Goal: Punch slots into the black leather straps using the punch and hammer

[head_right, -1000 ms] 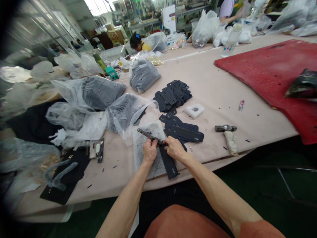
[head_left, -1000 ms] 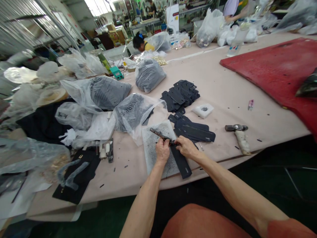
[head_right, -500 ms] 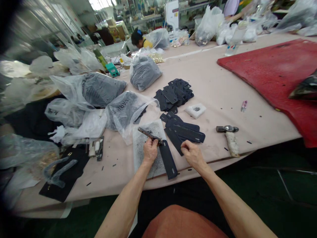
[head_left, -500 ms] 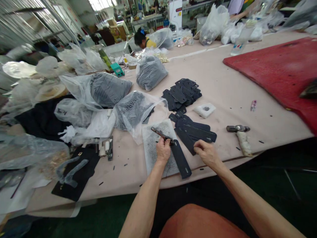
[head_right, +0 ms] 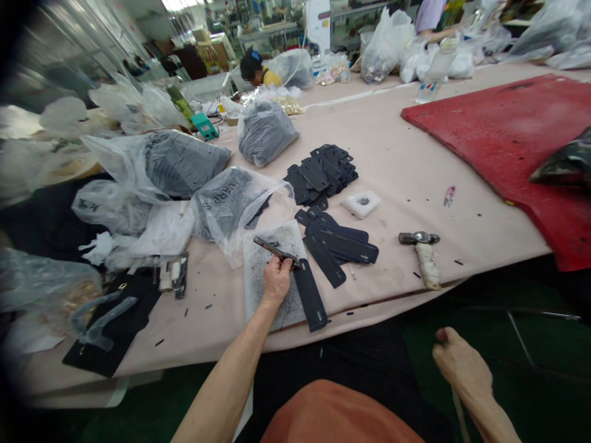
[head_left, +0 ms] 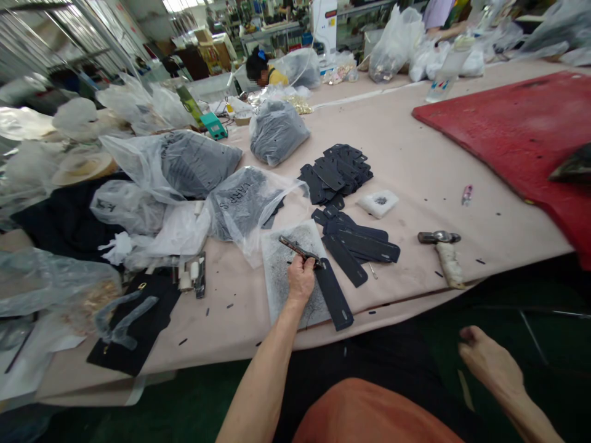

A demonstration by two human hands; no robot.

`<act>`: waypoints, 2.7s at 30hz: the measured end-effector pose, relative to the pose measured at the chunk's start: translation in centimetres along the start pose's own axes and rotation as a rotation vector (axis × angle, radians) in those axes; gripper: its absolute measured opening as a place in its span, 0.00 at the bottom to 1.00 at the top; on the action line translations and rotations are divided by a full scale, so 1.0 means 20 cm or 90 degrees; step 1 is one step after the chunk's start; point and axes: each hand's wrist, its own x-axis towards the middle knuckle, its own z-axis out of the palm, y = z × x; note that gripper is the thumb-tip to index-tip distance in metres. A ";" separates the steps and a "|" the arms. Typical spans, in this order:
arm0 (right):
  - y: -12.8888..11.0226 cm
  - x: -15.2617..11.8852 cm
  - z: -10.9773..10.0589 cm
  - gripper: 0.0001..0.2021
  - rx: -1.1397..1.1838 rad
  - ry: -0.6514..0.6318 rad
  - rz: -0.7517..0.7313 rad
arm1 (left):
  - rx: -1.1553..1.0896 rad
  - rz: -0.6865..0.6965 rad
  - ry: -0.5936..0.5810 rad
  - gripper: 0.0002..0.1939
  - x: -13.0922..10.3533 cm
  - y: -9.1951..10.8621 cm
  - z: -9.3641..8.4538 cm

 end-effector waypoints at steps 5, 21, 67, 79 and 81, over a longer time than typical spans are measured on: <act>-0.34 -0.11 -0.02 0.18 0.278 0.084 -0.087 | -0.003 0.011 -0.001 0.08 0.00 -0.02 0.01; -1.39 -0.12 0.07 0.06 0.319 -0.173 -0.323 | -0.060 0.046 0.013 0.07 -0.02 0.09 -0.05; -1.40 -0.13 0.21 0.07 0.502 0.049 -0.514 | 0.043 0.133 -0.117 0.10 -0.11 -0.01 -0.05; -1.40 -0.13 0.22 0.08 0.480 0.040 -0.528 | 0.107 0.174 -0.107 0.10 -0.13 0.00 -0.02; -1.40 -0.13 0.22 0.08 0.475 0.042 -0.530 | 0.124 0.185 -0.105 0.10 -0.13 -0.01 -0.02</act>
